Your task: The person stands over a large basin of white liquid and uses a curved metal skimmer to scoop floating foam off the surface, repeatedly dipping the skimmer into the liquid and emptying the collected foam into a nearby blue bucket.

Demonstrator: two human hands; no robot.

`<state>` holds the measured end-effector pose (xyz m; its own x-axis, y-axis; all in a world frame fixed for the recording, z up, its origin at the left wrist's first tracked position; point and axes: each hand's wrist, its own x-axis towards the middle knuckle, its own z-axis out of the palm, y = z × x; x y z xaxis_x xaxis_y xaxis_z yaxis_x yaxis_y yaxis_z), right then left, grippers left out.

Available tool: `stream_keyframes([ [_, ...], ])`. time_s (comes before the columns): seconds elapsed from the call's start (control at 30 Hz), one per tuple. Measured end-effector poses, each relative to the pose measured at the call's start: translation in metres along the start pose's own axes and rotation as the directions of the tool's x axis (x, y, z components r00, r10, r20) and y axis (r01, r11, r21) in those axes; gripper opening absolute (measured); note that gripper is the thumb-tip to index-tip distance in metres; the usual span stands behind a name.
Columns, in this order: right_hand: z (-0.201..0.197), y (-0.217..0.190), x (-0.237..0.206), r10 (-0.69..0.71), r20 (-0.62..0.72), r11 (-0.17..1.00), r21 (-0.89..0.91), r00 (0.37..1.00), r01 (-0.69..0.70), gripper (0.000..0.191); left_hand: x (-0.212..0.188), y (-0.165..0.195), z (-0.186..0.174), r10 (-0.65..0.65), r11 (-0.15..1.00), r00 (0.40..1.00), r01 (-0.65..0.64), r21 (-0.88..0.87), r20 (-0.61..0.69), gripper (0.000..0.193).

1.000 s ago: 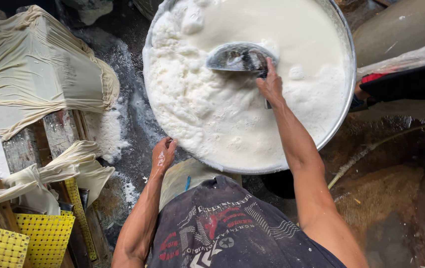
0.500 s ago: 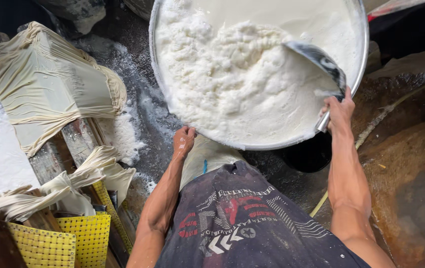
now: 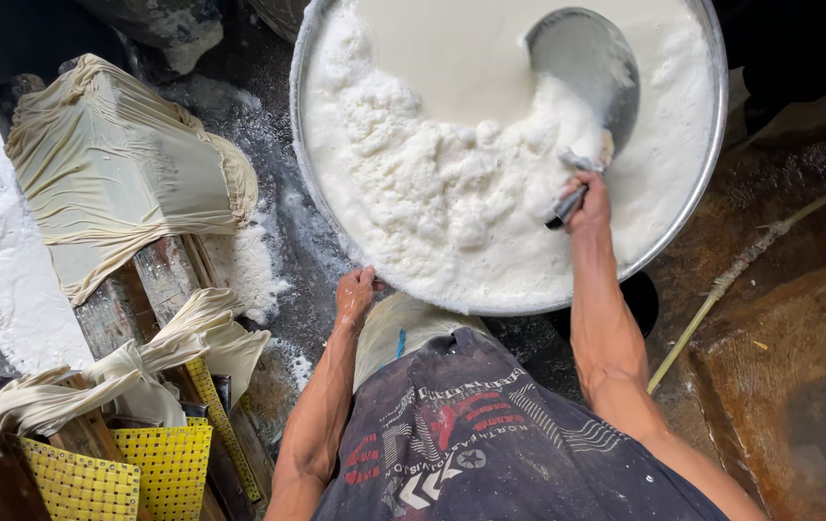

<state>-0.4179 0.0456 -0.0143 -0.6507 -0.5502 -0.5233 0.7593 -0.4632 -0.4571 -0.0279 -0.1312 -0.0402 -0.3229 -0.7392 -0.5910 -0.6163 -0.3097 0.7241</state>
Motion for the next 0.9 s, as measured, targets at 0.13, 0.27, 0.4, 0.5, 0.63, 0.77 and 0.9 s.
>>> stream_keyframes([
  [0.13,0.059,0.012,0.048,0.049,0.044,0.997,-0.059,0.998,-0.047,0.012,0.001,0.001,0.008,-0.058,0.997,0.995,0.062,0.045,-0.085,0.04],
  [0.27,0.115,0.026,0.09,0.195,0.076,0.981,-0.013,0.978,-0.195,0.011,0.002,0.002,0.012,-0.061,0.997,0.99,0.066,0.032,-0.131,0.04],
  [0.4,0.172,0.042,0.11,0.135,0.093,0.97,-0.218,0.987,-0.112,0.009,-0.001,0.004,0.016,-0.07,0.997,0.984,0.074,0.015,-0.165,0.04],
  [0.5,0.21,0.054,0.108,0.069,0.094,0.896,-0.443,0.993,-0.02,0.029,-0.003,0.01,0.017,-0.088,0.996,0.98,0.087,-0.014,-0.179,0.04],
  [0.63,0.224,0.071,0.094,-0.017,0.249,0.592,-0.778,0.968,0.21,0.068,-0.007,0.017,0.018,-0.173,0.985,0.968,0.175,-0.005,-0.181,0.04],
  [0.77,0.198,0.072,0.086,-0.02,0.577,0.114,-0.81,0.816,0.575,0.09,-0.008,0.017,0.018,-0.147,0.989,0.976,0.146,-0.017,-0.158,0.037],
  [0.9,0.16,0.062,0.078,0.078,0.452,-0.215,-0.862,0.888,0.458,0.097,-0.006,0.01,0.015,-0.051,0.996,0.988,0.061,0.069,-0.143,0.04],
])
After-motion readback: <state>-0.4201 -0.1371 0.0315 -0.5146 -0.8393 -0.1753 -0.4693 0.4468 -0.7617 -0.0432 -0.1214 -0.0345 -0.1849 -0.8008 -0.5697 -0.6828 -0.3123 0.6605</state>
